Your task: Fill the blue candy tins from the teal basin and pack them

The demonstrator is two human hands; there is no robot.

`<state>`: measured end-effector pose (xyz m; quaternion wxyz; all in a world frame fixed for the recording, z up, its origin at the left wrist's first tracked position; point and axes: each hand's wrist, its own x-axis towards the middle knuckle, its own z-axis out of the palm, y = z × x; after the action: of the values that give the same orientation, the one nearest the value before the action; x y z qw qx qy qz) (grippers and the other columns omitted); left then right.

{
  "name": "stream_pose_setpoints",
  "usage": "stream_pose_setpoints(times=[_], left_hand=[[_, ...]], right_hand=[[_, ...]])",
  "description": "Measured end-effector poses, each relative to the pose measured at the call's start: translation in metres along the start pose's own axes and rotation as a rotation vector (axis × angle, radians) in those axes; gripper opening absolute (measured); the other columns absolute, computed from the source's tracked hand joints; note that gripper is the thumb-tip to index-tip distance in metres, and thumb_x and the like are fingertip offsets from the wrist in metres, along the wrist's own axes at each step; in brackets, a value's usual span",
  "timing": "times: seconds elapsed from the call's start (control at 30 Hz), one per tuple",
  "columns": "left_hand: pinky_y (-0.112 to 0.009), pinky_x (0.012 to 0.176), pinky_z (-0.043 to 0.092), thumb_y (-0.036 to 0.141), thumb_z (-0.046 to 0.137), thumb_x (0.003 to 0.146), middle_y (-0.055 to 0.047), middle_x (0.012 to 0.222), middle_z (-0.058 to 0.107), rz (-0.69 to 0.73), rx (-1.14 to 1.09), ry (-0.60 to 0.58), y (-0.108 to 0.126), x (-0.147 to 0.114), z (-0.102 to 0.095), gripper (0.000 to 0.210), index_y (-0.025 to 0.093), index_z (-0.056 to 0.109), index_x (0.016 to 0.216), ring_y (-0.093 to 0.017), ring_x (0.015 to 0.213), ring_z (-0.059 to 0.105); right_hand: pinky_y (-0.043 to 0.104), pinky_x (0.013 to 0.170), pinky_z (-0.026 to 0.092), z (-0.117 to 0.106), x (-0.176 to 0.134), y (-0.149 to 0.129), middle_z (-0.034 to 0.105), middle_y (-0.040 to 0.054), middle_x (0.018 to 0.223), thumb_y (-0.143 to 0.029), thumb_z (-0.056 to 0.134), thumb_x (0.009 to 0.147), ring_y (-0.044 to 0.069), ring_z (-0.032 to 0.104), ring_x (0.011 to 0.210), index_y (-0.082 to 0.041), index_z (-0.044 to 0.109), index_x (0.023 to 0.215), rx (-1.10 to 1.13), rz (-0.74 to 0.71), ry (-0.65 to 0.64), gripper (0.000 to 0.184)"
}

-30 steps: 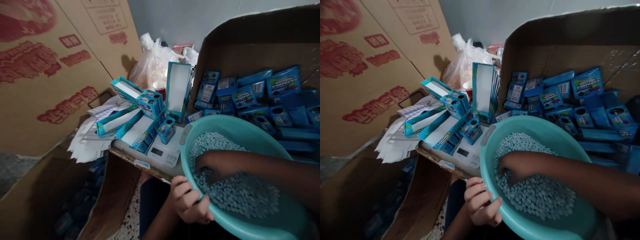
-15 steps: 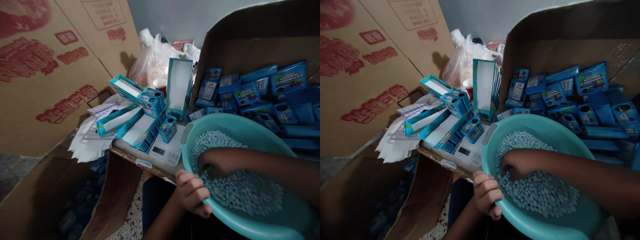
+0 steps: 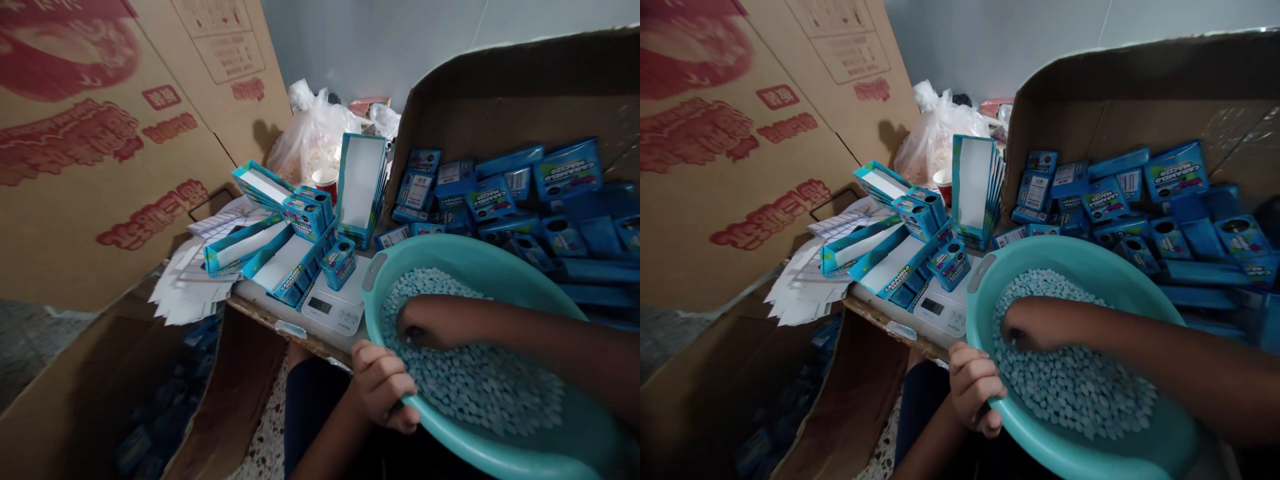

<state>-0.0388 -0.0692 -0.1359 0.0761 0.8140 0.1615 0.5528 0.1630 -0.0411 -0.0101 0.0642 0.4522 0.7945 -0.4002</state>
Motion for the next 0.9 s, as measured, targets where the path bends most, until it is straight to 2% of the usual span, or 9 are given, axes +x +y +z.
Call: stream_pose_setpoints(times=[0.07,0.1,0.3,0.4,0.53,0.6,0.7,0.8,0.9], left_hand=[[-0.039,0.079,0.042,0.053,0.032,0.107,-0.002,0.061,0.057,0.035,-0.089,0.129,0.002,0.013,-0.002,0.052,0.024,0.06,0.075,-0.02,0.077,0.054],[-0.038,0.079,0.042,0.05,0.032,0.108,-0.002,0.062,0.058,0.044,-0.112,0.153,0.003,0.019,-0.003,0.05,0.023,0.06,0.076,-0.02,0.079,0.055],[-0.038,0.08,0.04,0.049,0.031,0.109,-0.001,0.064,0.058,0.051,-0.111,0.142,0.005,0.031,-0.006,0.05,0.022,0.057,0.076,-0.019,0.079,0.055],[-0.039,0.08,0.039,0.047,0.031,0.109,-0.001,0.066,0.058,0.046,-0.098,0.129,0.005,0.031,-0.007,0.049,0.022,0.057,0.076,-0.019,0.078,0.056],[-0.039,0.08,0.039,0.047,0.032,0.108,-0.001,0.067,0.058,0.04,-0.118,0.148,0.005,0.032,-0.006,0.047,0.022,0.055,0.076,-0.018,0.077,0.056],[-0.039,0.079,0.039,0.047,0.031,0.108,0.0,0.067,0.058,0.053,-0.118,0.162,0.006,0.032,-0.005,0.047,0.022,0.054,0.076,-0.018,0.075,0.056],[-0.039,0.079,0.038,0.047,0.029,0.108,0.0,0.067,0.057,0.063,-0.104,0.175,0.006,0.031,-0.004,0.048,0.022,0.054,0.076,-0.017,0.072,0.056],[-0.039,0.079,0.038,0.048,0.029,0.108,0.0,0.067,0.058,0.059,-0.102,0.171,0.005,0.029,-0.003,0.049,0.022,0.056,0.077,-0.018,0.071,0.056],[-0.04,0.079,0.038,0.049,0.029,0.108,0.0,0.067,0.059,0.069,-0.106,0.178,0.003,0.028,-0.003,0.05,0.022,0.058,0.079,-0.018,0.072,0.057]], right_hand=[[0.029,0.071,0.04,0.0,-0.001,0.005,0.079,0.0057,0.092,-0.012,0.064,0.084,0.02,0.066,0.081,-0.018,0.081,0.095,0.005,-0.021,0.059,0.021],[0.03,0.072,0.041,0.0,-0.001,0.009,0.079,0.0059,0.093,-0.012,0.064,0.084,0.021,0.067,0.083,-0.018,0.08,0.096,0.016,-0.031,0.086,0.021],[0.031,0.081,0.044,-0.01,-0.006,0.013,0.078,0.0094,0.096,-0.01,0.063,0.089,0.022,0.069,0.092,-0.014,0.079,0.093,-0.004,-0.029,0.268,0.017],[0.031,0.081,0.045,-0.031,-0.01,0.004,0.078,0.01,0.097,-0.012,0.059,0.092,0.022,0.068,0.092,-0.012,0.079,0.092,-0.012,0.036,0.453,0.019],[0.027,0.075,0.046,-0.08,0.003,-0.008,0.08,0.0054,0.096,-0.023,0.067,0.092,0.02,0.07,0.088,-0.014,0.082,0.1,-0.034,0.061,0.627,0.019],[0.026,0.076,0.048,-0.105,0.021,-0.013,0.08,0.0039,0.097,-0.025,0.071,0.09,0.019,0.07,0.088,-0.016,0.083,0.103,-0.084,0.041,0.632,0.02],[0.026,0.077,0.048,-0.131,0.05,-0.025,0.08,0.0044,0.098,-0.023,0.075,0.088,0.018,0.071,0.088,-0.017,0.084,0.102,-0.201,0.028,0.56,0.018],[0.027,0.078,0.049,-0.139,0.073,-0.038,0.08,0.0053,0.096,-0.021,0.074,0.087,0.018,0.07,0.086,-0.017,0.084,0.098,-0.352,0.028,0.48,0.015],[0.029,0.08,0.049,-0.138,0.083,-0.046,0.079,0.006,0.094,-0.019,0.074,0.087,0.021,0.071,0.088,-0.017,0.084,0.096,-0.48,0.027,0.43,0.014]])
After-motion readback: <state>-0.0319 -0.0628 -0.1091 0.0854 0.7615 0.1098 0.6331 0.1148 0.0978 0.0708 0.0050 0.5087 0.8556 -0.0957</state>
